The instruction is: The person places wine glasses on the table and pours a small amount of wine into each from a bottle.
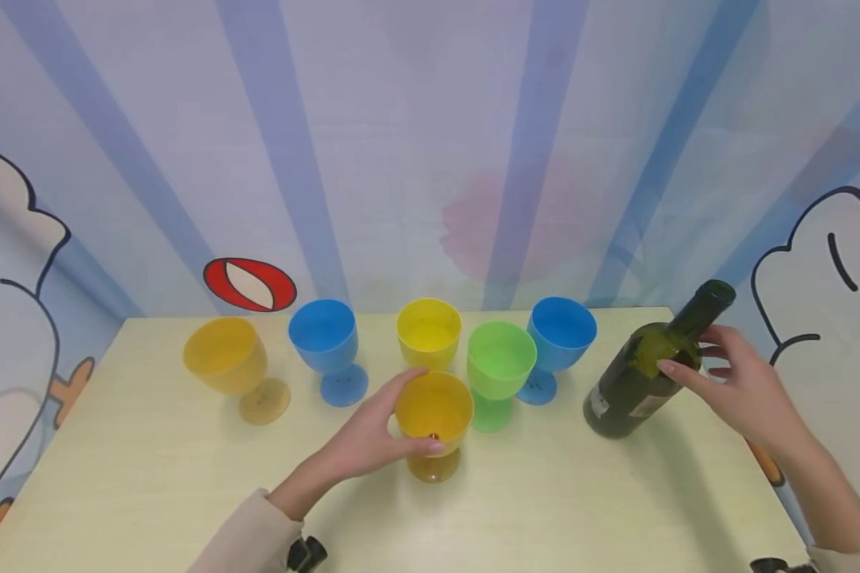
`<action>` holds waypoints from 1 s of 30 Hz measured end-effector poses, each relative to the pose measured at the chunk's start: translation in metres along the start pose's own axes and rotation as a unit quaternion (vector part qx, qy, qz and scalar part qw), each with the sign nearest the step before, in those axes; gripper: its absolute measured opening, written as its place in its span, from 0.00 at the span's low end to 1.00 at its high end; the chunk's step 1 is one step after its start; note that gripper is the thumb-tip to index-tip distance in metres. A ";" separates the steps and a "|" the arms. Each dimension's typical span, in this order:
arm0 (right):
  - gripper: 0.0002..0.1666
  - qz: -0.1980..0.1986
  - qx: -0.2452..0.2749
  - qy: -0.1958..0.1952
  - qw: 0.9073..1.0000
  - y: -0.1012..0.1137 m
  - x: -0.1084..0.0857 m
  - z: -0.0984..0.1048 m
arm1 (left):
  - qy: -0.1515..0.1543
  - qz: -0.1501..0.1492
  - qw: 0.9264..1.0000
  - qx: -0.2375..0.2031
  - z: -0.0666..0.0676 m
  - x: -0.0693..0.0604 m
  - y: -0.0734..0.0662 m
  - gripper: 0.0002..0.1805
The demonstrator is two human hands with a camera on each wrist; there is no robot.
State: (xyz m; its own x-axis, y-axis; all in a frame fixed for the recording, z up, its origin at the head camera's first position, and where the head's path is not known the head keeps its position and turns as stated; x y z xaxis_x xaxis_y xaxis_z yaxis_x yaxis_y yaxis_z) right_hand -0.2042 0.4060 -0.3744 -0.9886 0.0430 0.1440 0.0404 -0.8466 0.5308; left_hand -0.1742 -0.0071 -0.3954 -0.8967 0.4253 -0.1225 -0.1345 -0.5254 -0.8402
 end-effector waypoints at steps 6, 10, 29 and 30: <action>0.49 -0.016 0.023 0.030 0.999 0.036 -0.008 0.001 | 0.001 0.007 1.000 -0.006 0.000 0.000 0.001 0.48; 0.46 -0.023 0.031 0.041 0.998 0.046 -0.012 -0.001 | 0.002 0.007 1.000 -0.008 0.000 0.000 0.001 0.49; 0.46 -0.028 0.050 0.045 0.997 0.038 -0.007 -0.006 | 0.002 0.013 1.000 -0.019 -0.001 -0.001 0.003 0.48; 0.46 -0.027 0.050 0.045 0.997 0.038 -0.007 -0.005 | 0.001 0.013 1.000 -0.020 -0.001 -0.001 0.003 0.48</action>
State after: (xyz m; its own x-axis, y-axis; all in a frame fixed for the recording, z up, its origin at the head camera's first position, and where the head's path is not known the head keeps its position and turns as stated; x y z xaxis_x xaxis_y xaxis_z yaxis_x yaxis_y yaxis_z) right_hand -0.1964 0.3706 -0.3599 -0.9985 0.0356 0.0408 -0.0028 -0.7866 0.6174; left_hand -0.1736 -0.0082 -0.3979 -0.8984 0.4144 -0.1453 -0.0952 -0.5068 -0.8568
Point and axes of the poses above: each hand's wrist, its own x-axis towards the middle knuckle, its own z-axis out of the back of the hand, y = z × x, the point moved 7 cm from there along x, towards the middle knuckle, and after that the axes turned 2 degrees about z, right-handed, at the moved point
